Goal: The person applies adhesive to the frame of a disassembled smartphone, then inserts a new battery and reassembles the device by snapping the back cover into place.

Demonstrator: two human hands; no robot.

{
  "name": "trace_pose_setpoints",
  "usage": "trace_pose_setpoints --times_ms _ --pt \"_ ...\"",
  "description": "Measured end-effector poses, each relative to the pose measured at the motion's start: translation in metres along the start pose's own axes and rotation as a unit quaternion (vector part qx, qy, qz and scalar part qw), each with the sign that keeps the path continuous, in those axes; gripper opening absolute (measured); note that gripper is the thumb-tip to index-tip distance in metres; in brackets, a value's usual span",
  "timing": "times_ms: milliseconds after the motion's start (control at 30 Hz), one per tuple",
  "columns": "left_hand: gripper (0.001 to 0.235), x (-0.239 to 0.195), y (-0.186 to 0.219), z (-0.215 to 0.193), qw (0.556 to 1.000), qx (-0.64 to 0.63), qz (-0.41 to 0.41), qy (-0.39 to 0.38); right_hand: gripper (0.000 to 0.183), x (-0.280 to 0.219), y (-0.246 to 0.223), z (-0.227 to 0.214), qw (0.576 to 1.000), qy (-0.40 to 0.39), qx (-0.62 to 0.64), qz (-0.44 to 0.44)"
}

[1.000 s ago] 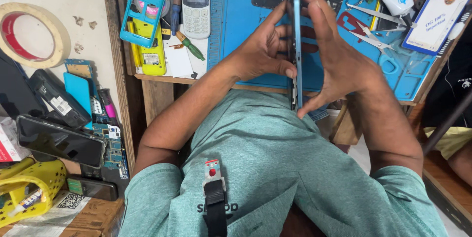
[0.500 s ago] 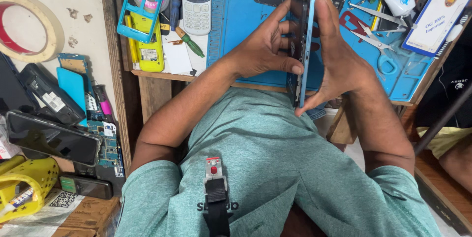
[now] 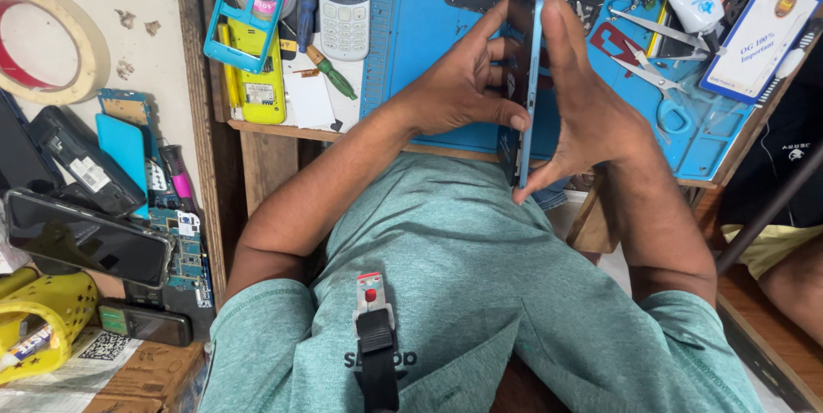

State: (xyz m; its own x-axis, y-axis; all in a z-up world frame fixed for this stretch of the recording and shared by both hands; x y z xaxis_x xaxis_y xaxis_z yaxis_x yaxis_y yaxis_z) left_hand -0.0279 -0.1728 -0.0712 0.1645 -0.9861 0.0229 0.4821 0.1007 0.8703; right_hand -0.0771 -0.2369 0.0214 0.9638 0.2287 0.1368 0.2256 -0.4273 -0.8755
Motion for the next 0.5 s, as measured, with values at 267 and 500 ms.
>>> trace_pose_setpoints --times_ms 267,500 --pt "0.12 0.006 -0.006 -0.003 0.998 -0.042 -0.036 0.017 0.179 0.003 -0.006 -0.005 1.0 0.003 -0.004 0.023" --pt "0.118 0.012 0.012 0.005 0.996 -0.064 -0.057 0.011 0.181 0.004 -0.022 -0.013 1.0 -0.004 -0.025 0.012"
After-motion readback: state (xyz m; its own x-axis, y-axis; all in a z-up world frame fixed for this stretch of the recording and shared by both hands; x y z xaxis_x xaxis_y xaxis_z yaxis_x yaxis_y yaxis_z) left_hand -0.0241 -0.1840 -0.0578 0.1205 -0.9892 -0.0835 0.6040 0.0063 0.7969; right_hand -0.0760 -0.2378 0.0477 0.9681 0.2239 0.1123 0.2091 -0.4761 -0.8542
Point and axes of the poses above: each hand's wrist, its own x-axis towards the middle knuckle, its own z-axis out of the palm, y = z × x, the point moved 9 cm from there along x, towards the middle knuckle, and after that the axes turned 12 degrees about x, right-handed, at the moved point
